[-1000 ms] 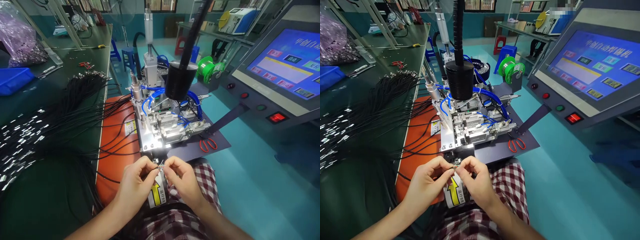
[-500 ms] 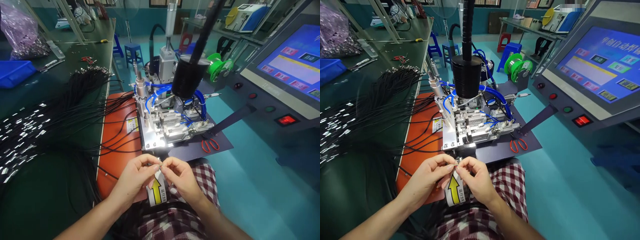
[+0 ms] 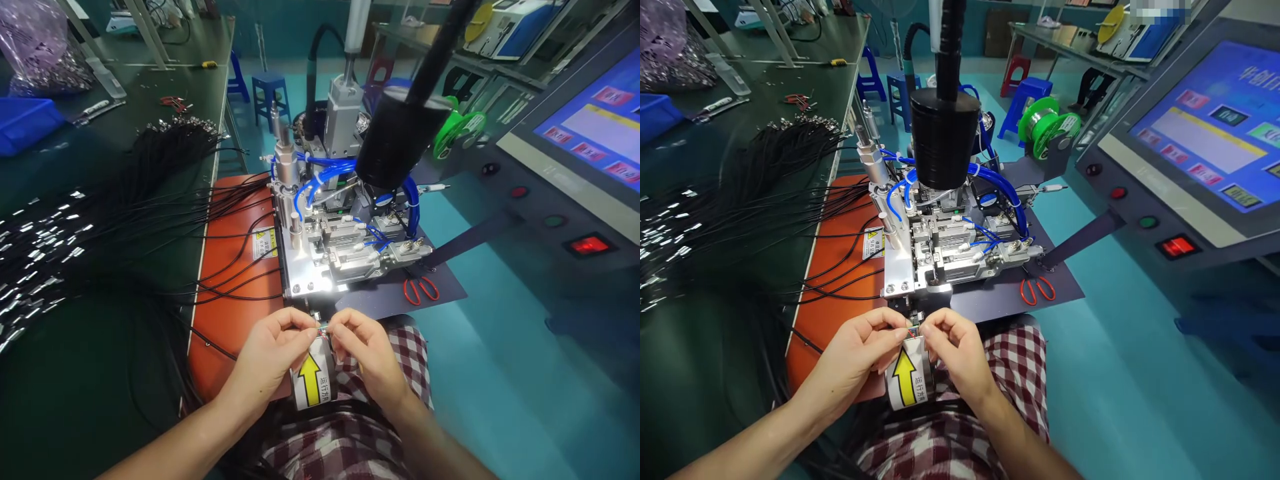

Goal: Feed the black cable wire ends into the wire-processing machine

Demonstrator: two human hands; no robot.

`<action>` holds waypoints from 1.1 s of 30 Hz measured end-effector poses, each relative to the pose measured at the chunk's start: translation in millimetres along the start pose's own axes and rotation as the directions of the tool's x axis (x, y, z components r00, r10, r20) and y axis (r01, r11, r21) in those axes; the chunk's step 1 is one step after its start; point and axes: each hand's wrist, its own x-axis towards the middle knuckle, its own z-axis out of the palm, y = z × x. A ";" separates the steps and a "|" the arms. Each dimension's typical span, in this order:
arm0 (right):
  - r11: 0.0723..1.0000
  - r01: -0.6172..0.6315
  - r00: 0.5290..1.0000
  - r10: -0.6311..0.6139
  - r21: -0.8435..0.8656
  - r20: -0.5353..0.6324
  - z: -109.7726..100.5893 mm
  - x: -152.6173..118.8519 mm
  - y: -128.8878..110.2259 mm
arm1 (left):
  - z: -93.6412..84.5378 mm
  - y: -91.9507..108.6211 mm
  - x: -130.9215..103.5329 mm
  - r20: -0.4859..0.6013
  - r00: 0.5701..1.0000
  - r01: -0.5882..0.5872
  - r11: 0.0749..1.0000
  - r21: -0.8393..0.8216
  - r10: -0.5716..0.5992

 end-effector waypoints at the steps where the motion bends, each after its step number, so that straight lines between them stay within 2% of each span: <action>1: 1.000 0.004 1.000 -0.004 0.026 -0.002 -1.2 1.3 -0.2 | 0.1 0.4 -0.3 -0.004 1.000 0.001 1.000 0.006 -0.001; 7: 0.997 0.009 1.000 -0.008 0.074 -0.021 -0.1 3.0 0.7 | 0.3 0.9 -0.3 -0.004 1.000 0.016 1.000 0.003 -0.016; 13: 1.000 0.030 0.999 -0.030 0.010 -0.022 -0.9 -0.1 -3.5 | 1.5 3.0 -1.0 -0.013 0.998 0.059 0.998 0.024 -0.059; 19: 0.999 -0.008 1.000 0.007 0.052 0.012 -4.3 -3.9 -0.7 | 1.0 2.6 -1.5 0.004 0.996 0.088 0.996 0.013 -0.088; 27: 0.990 0.046 0.998 -0.052 -0.134 -0.042 1.3 -4.5 -2.8 | 1.4 0.9 -2.1 0.025 0.992 0.119 0.992 0.032 -0.120; 33: 0.991 0.031 0.997 -0.039 -0.130 -0.062 4.0 -3.9 -0.2 | 1.2 -0.9 -3.2 0.011 0.991 0.132 0.991 0.036 -0.132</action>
